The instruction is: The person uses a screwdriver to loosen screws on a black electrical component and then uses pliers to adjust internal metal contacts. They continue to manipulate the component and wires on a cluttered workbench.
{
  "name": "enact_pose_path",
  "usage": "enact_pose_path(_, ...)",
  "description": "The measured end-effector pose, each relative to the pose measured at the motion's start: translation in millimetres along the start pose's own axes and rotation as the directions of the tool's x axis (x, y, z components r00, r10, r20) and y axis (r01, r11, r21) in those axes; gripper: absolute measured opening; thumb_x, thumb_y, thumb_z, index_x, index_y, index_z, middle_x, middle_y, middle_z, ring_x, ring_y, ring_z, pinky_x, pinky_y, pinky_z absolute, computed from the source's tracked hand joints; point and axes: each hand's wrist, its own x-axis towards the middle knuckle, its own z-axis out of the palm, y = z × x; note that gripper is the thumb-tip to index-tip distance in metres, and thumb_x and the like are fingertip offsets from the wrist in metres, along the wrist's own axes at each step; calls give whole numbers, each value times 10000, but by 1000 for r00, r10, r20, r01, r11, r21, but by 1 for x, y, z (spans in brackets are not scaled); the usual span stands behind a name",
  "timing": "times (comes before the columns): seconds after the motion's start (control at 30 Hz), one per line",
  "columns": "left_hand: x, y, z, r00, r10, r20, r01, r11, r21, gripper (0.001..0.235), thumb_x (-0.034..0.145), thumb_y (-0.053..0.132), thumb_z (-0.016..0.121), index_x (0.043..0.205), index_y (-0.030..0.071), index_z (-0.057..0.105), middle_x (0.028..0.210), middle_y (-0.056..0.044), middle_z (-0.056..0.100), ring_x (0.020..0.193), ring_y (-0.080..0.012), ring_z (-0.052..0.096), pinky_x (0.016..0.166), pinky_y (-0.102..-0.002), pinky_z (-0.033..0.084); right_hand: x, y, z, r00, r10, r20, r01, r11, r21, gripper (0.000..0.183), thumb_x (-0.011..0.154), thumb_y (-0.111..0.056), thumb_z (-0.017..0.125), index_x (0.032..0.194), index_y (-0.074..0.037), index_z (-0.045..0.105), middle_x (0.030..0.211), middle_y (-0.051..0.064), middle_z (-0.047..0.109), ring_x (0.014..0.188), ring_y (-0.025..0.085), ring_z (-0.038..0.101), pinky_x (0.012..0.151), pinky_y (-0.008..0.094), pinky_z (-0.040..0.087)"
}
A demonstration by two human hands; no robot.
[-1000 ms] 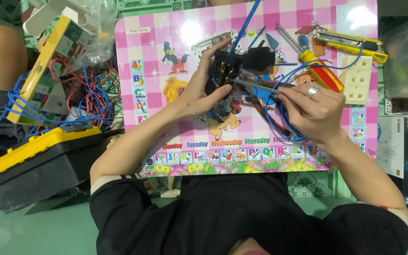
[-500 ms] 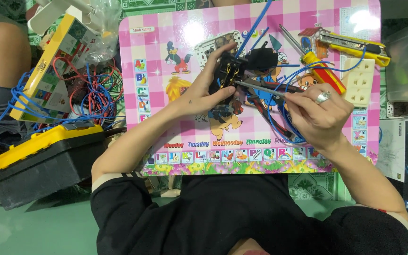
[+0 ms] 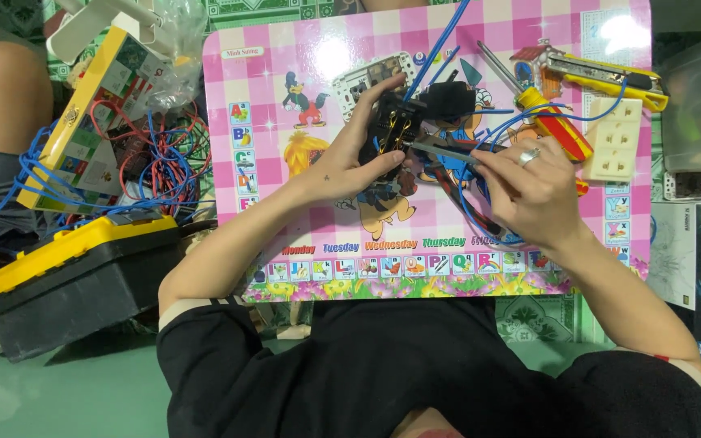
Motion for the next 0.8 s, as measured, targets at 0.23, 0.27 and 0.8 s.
enact_pose_path(0.23, 0, -17, 4, 1000, 16, -15, -16, 1000, 23, 680, 1122, 200, 599, 1624, 184, 140, 1703, -191, 183, 1546, -367, 402, 1292, -508, 478, 4, -10, -4, 991, -55, -119, 55, 998, -9, 85, 922, 128, 866, 928, 50, 833, 787, 154, 757, 721, 298, 724, 648, 374, 538)
enact_pose_path(0.27, 0, -20, 5, 1000, 20, 3, -20, 1000, 16, 698, 1104, 200, 608, 1620, 167, 140, 1706, -212, 154, 1569, -395, 328, 1310, -538, 427, -2, -5, -3, 990, -30, -141, 25, 999, -37, 104, 929, 110, 886, 943, 19, 838, 783, 130, 757, 676, 251, 687, 616, 352, 496)
enact_pose_path(0.8, 1, -32, 0, 996, 58, -63, -58, 998, 4, 787, 1019, 156, 672, 1647, 108, 199, 1611, -251, 330, 1495, -407, 354, 1171, -577, 406, 1, 1, 3, 994, -13, -111, 8, 999, -40, 127, 911, 34, 801, 989, -66, 807, 842, 112, 701, 773, 341, 679, 682, 414, 535)
